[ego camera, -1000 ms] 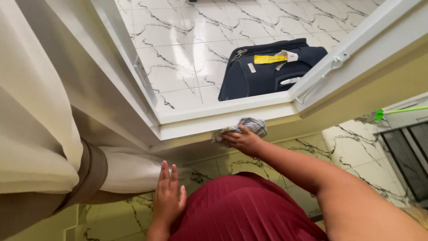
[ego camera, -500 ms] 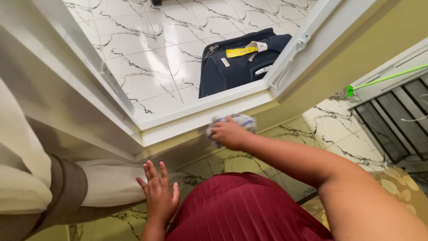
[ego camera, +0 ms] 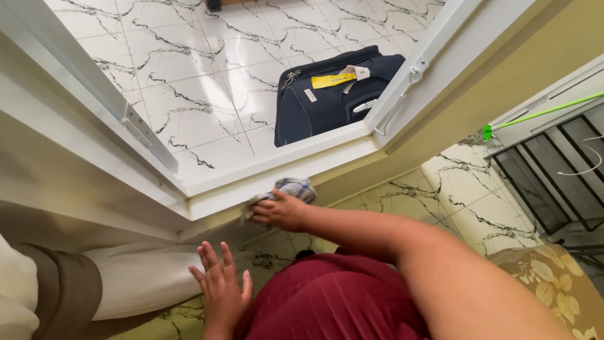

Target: Using a cloth to wipe and clean the white door frame and edges in a hotel room.

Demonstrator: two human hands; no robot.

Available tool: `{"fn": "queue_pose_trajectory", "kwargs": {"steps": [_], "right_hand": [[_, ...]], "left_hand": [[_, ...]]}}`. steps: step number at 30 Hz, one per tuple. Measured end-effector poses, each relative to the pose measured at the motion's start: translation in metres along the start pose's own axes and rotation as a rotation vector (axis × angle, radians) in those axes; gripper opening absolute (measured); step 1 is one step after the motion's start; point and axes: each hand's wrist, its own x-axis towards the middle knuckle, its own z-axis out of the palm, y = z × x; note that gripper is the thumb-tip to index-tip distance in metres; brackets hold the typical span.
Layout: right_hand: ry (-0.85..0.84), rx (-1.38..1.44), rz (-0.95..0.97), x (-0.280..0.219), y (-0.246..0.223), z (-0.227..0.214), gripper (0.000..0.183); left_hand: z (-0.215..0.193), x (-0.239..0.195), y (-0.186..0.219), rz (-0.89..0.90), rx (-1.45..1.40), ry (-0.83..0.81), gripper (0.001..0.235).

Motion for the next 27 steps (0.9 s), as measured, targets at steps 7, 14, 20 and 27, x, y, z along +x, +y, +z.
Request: {"fn": "queue_pose_trajectory", "kwargs": {"steps": [7,14,20,27], "right_hand": [[-0.403,0.17,0.299,-0.172,0.09,0.076,0.066],[-0.491,0.142,0.546,-0.245,0.127,0.069,0.038],[-0.341,0.339,0.277,-0.123,0.077,-0.029,0.03],[0.181,0.063,-0.253,0.053,-0.034,-0.078,0.05]], "left_hand": [[0.01,0.025,0.019,0.012,0.009,-0.088,0.093],[0.009,0.046,0.054,0.029,0.042,-0.182,0.093],[0.017,0.029,0.046,-0.07,0.097,-0.13,0.095],[-0.008,-0.003,0.038,-0.253,0.18,-0.145,0.1]]}}
